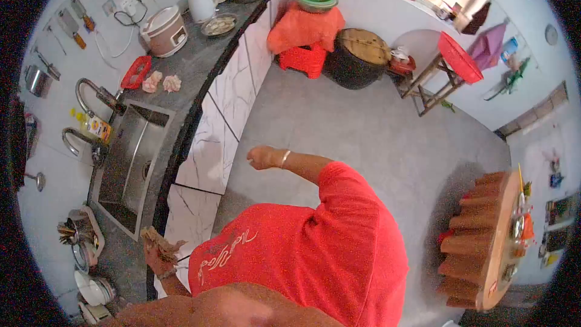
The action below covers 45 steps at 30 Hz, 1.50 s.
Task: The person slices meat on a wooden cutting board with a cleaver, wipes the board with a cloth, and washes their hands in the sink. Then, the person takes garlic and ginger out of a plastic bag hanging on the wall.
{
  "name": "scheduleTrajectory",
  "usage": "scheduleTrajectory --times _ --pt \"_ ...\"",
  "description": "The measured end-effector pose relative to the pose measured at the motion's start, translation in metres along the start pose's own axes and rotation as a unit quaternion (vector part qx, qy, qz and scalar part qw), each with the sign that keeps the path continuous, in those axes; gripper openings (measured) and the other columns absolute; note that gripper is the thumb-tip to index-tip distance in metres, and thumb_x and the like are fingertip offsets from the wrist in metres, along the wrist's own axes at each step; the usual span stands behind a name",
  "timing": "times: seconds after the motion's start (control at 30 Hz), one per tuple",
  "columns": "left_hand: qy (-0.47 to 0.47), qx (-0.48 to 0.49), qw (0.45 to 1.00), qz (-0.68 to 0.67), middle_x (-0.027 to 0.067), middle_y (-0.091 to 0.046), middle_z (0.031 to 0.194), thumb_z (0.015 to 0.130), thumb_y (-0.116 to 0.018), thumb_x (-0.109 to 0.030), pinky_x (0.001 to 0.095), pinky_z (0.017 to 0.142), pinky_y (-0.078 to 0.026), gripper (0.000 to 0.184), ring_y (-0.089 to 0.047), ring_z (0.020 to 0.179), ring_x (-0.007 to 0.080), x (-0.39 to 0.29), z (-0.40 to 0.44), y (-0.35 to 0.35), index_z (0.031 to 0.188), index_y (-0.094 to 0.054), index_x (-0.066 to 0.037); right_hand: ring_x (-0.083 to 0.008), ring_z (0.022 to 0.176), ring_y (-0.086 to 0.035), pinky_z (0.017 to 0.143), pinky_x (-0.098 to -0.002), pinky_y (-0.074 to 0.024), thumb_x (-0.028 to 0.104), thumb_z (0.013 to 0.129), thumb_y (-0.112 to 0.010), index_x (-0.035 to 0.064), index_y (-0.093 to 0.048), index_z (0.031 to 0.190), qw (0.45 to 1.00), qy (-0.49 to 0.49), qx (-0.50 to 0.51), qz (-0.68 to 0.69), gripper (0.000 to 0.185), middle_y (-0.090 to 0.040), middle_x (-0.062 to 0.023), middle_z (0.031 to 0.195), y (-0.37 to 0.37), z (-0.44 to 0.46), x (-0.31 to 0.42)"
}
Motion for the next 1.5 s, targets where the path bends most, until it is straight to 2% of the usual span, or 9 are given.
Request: scheduleTrajectory --times 0.07,0.13,0.2,0.33,0.57,0.83,1.13,1.43,1.5 --pt "-0.038 -0.027 0.999 0.007 0.0131 -0.054 0.117 0.077 -0.057 -0.011 0.0337 0.080 -0.050 0.045 -0.057 0.101 0.0253 -0.011 0.007 0.011 0.120 -0.049 0.002 -0.0367 0.085 -0.059 0.078 -0.0435 -0.0468 0.018 0.077 -0.054 0.0022 -0.061 0.103 1.000 0.022 0.006 0.009 0.031 -0.063 -0.0211 0.088 0.018 0.042 0.016" --pt "-0.241 0.071 0.832 0.494 0.0146 -0.053 0.120 0.076 -0.060 -0.011 0.0325 0.084 -0.048 0.032 -0.055 0.105 0.0256 -0.038 0.019 -0.006 0.104 -0.059 0.003 -0.0363 0.085 -0.060 0.077 -0.0437 -0.0474 0.019 0.078 -0.054 0.0046 -0.060 0.104 0.998 0.056 0.018 0.009 0.030 -0.063 -0.0205 0.088 0.027 0.098 0.048" --pt "-0.054 -0.016 0.992 0.116 0.0147 -0.057 0.113 0.074 -0.058 -0.004 0.0328 0.080 -0.051 0.036 -0.058 0.100 0.0260 -0.036 0.040 0.001 0.109 -0.056 0.003 -0.0356 0.084 -0.060 0.076 -0.0440 -0.0480 0.020 0.079 -0.053 0.0063 -0.060 0.105 0.994 0.112 -0.008 0.011 0.030 -0.063 -0.0197 0.088 0.033 0.148 0.072" --pt "-0.023 -0.072 0.991 -0.113 0.0128 -0.060 0.105 0.075 -0.054 0.004 0.0343 0.074 -0.053 0.045 -0.061 0.089 0.0236 -0.052 0.083 -0.012 0.120 -0.047 0.001 -0.0362 0.085 -0.059 0.076 -0.0429 -0.0483 0.018 0.079 -0.053 0.0026 -0.060 0.105 0.980 0.186 -0.059 0.024 0.030 -0.063 -0.0192 0.090 0.070 0.230 0.140" --pt "-0.028 -0.087 0.981 -0.171 0.0136 -0.060 0.104 0.076 -0.053 0.003 0.0367 0.072 -0.055 0.045 -0.062 0.087 0.0247 -0.062 0.163 -0.012 0.120 -0.046 0.002 -0.0370 0.089 -0.058 0.078 -0.0454 -0.0463 0.021 0.081 -0.053 0.0015 -0.059 0.105 0.963 0.255 -0.092 0.000 0.031 -0.062 -0.0193 0.097 0.071 0.366 0.181" --pt "-0.040 -0.111 0.970 -0.214 0.0145 -0.060 0.104 0.077 -0.053 0.005 0.0387 0.070 -0.056 0.046 -0.063 0.085 0.0248 -0.068 0.215 -0.023 0.122 -0.045 0.000 -0.0371 0.069 -0.062 0.067 -0.0435 -0.0502 0.027 0.078 -0.050 -0.0016 -0.063 0.072 0.987 0.104 -0.125 -0.010 0.032 -0.062 -0.0231 0.075 0.095 0.539 0.143" --pt "-0.059 -0.148 0.946 -0.284 0.0135 -0.061 0.100 0.077 -0.052 0.005 0.0401 0.070 -0.056 0.041 -0.063 0.084 0.0250 -0.063 0.255 -0.057 0.118 -0.047 0.000 -0.0299 0.055 -0.063 0.063 -0.0392 -0.0512 0.034 0.083 -0.049 -0.0038 -0.062 0.067 0.986 0.011 -0.066 0.152 0.043 -0.059 -0.0178 0.054 0.108 0.619 0.147" --pt "-0.028 -0.130 0.946 -0.296 0.0121 -0.061 0.097 0.078 -0.051 0.003 0.0405 0.072 -0.054 0.039 -0.063 0.082 0.0257 -0.050 0.308 -0.098 0.116 -0.049 0.001 -0.0295 0.055 -0.063 0.058 -0.0406 -0.0506 0.032 0.085 -0.051 -0.0004 -0.063 0.066 0.975 0.166 -0.148 -0.017 0.040 -0.062 -0.0162 0.061 0.078 0.690 0.142" --pt "-0.021 -0.114 0.947 -0.299 0.0121 -0.060 0.097 0.078 -0.050 0.004 0.0413 0.072 -0.054 0.038 -0.062 0.082 0.0261 -0.045 0.323 -0.100 0.116 -0.049 0.000 -0.0289 0.058 -0.064 0.058 -0.0406 -0.0510 0.029 0.084 -0.052 0.0006 -0.064 0.066 0.986 0.110 -0.113 0.053 0.036 -0.063 -0.0157 0.062 0.087 0.679 0.142"
Point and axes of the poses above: each hand's wrist, its own z-axis towards the middle knuckle, its own y-axis out of the back of the hand, x = y × z, the point moved 7 cm from there along z, towards the middle knuckle
